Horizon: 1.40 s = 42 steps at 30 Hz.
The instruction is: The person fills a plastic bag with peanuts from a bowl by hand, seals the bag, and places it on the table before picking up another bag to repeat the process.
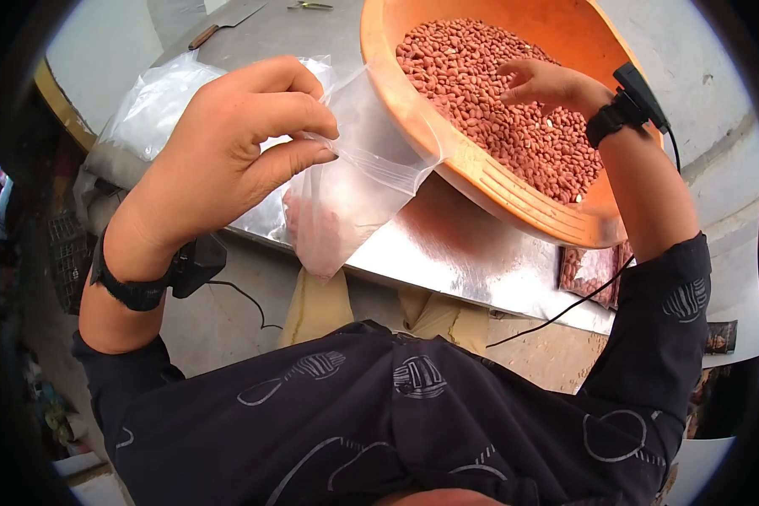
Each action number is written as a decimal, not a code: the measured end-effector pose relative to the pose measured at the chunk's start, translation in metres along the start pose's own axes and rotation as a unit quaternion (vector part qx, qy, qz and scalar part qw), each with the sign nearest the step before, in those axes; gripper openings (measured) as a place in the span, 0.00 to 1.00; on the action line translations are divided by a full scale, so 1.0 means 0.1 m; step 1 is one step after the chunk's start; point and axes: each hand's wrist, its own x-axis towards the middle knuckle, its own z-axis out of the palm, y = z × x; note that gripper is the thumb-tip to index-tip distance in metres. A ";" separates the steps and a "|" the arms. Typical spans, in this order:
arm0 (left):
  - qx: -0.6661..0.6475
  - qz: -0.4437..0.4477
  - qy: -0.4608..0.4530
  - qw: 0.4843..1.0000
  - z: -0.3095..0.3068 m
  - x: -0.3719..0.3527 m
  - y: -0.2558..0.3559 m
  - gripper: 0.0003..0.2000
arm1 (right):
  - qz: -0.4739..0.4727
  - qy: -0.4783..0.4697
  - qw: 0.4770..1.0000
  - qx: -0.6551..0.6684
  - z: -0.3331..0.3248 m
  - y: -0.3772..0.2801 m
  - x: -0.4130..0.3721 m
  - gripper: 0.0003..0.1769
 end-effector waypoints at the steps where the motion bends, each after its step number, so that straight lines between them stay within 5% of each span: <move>1: 0.002 -0.004 0.006 1.000 0.00 0.00 -0.01 0.08 | 0.021 -0.009 1.000 -0.004 0.01 0.04 0.06 0.45; 3: -0.006 -0.001 0.019 1.000 -0.01 0.01 -0.02 0.08 | 0.065 -0.028 0.997 -0.010 0.02 0.11 0.14 0.49; 10: 0.001 0.014 0.077 0.997 0.00 0.13 -0.10 0.07 | -0.049 0.011 0.993 -0.107 0.24 0.18 0.59 0.53; 14: 0.005 0.045 0.090 0.995 0.10 0.17 -0.14 0.08 | -0.136 0.028 0.990 -0.003 0.53 0.40 0.97 0.53; 15: 0.016 0.047 0.087 0.995 0.11 0.16 -0.14 0.08 | -0.094 -0.009 0.995 0.031 0.52 -0.07 0.54 0.47; 18: 0.016 0.025 0.083 0.996 0.10 0.13 -0.12 0.09 | -0.135 -0.061 0.985 0.092 0.73 -0.17 0.59 0.57; 19: 0.011 0.012 0.082 0.996 0.09 0.11 -0.11 0.09 | -0.179 -0.004 0.980 0.085 0.82 -0.17 0.53 0.45; 22: 0.017 0.018 0.084 0.996 0.08 0.10 -0.10 0.10 | -0.238 -0.028 0.971 0.008 0.85 -0.30 0.37 0.30; 24: 0.022 0.028 0.084 0.996 0.06 0.10 -0.08 0.10 | -0.201 -0.052 0.975 0.076 0.85 -0.41 0.16 0.15; 27: 0.023 0.051 0.105 0.993 0.10 0.13 -0.05 0.10 | -0.222 0.007 0.975 0.034 0.83 -0.43 -0.02 0.09; 30: 0.018 0.061 0.105 0.992 0.11 0.17 -0.03 0.10 | -0.173 -0.020 0.984 -0.048 0.64 -0.49 -0.18 0.13; 34: 0.038 0.104 0.117 0.987 0.17 0.22 -0.14 0.09 | -0.205 0.023 0.977 0.044 0.48 -0.43 -0.26 0.04; 36: 0.025 0.101 0.112 0.988 0.19 0.24 -0.17 0.08 | -0.172 0.011 0.971 0.169 0.33 -0.60 -0.44 0.03; 41: 0.025 0.097 0.118 0.988 0.20 0.26 -0.12 0.08 | -0.320 0.006 0.926 0.203 -0.03 -1.10 -0.61 0.06; 42: 0.023 0.098 0.121 0.988 0.20 0.27 -0.10 0.08 | -0.279 -0.042 0.925 0.254 -0.03 -1.38 -0.77 0.06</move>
